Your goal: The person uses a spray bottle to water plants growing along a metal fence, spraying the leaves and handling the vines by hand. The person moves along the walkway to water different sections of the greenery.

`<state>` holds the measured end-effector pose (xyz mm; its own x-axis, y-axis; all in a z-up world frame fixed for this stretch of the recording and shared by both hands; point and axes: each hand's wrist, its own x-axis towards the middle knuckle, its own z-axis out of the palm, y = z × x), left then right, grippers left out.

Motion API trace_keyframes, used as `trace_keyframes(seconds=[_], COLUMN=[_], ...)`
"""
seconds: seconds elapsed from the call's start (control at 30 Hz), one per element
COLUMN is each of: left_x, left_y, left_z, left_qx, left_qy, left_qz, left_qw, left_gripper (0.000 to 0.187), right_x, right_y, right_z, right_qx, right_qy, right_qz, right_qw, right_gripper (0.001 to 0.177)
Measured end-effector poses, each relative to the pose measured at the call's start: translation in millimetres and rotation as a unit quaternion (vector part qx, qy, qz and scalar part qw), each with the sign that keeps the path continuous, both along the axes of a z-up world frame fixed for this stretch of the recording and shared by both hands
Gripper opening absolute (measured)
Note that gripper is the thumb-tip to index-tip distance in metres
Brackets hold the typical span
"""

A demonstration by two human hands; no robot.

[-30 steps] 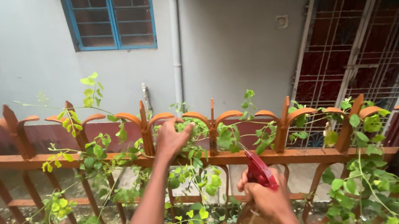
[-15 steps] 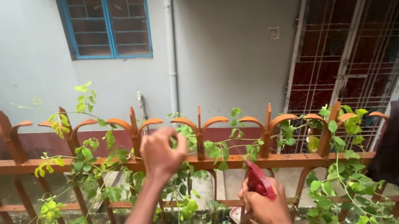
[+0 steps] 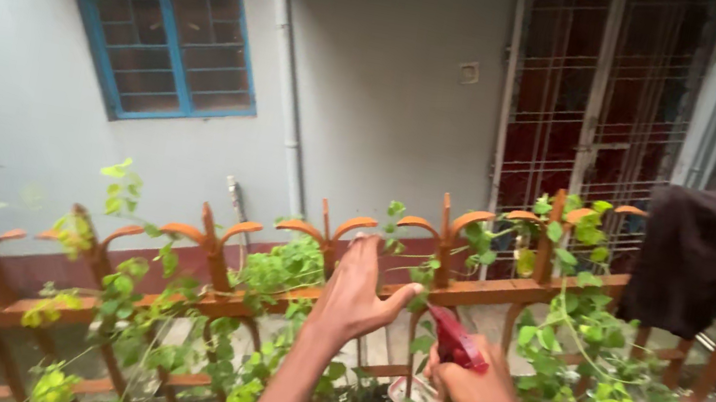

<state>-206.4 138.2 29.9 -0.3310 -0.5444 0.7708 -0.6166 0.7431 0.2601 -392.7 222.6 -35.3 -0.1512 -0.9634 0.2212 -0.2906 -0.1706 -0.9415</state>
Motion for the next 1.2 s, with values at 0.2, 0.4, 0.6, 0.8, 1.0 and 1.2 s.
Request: trace_keyframes(seconds=[0.2, 0.4, 0.6, 0.8, 1.0, 1.2], left_x=[-14, -21, -33, -59, -48, -38], left_y=[-7, -14, -6, 54, 59, 60], left_z=[1, -12, -15, 20, 21, 18], left_qx=[0.122, 0.057, -0.141, 0.241, 0.191, 0.175], left_qy=[-0.039, -0.003, 0.020, 0.005, 0.011, 0.019], left_qz=[0.013, 0.035, 0.042, -0.114, -0.184, -0.185], left_qw=[0.992, 0.998, 0.989, 0.964, 0.964, 0.967], left_gripper=[0.080, 0.083, 0.048, 0.096, 0.111, 0.096], right_x=[-15, -29, -33, -24, -19, -10], right_y=[3, 10, 11, -11, -14, 2], right_z=[-13, -14, -4, 10, 19, 35], right_qx=[0.007, 0.024, 0.044, 0.073, -0.135, -0.173], right_qy=[0.035, 0.073, 0.081, 0.135, 0.151, 0.096], right_qz=[-0.064, -0.107, -0.115, -0.134, -0.087, -0.005], right_qw=[0.997, 0.991, 0.989, 0.979, 0.975, 0.980], right_gripper=[0.011, 0.013, 0.015, 0.021, 0.019, 0.025])
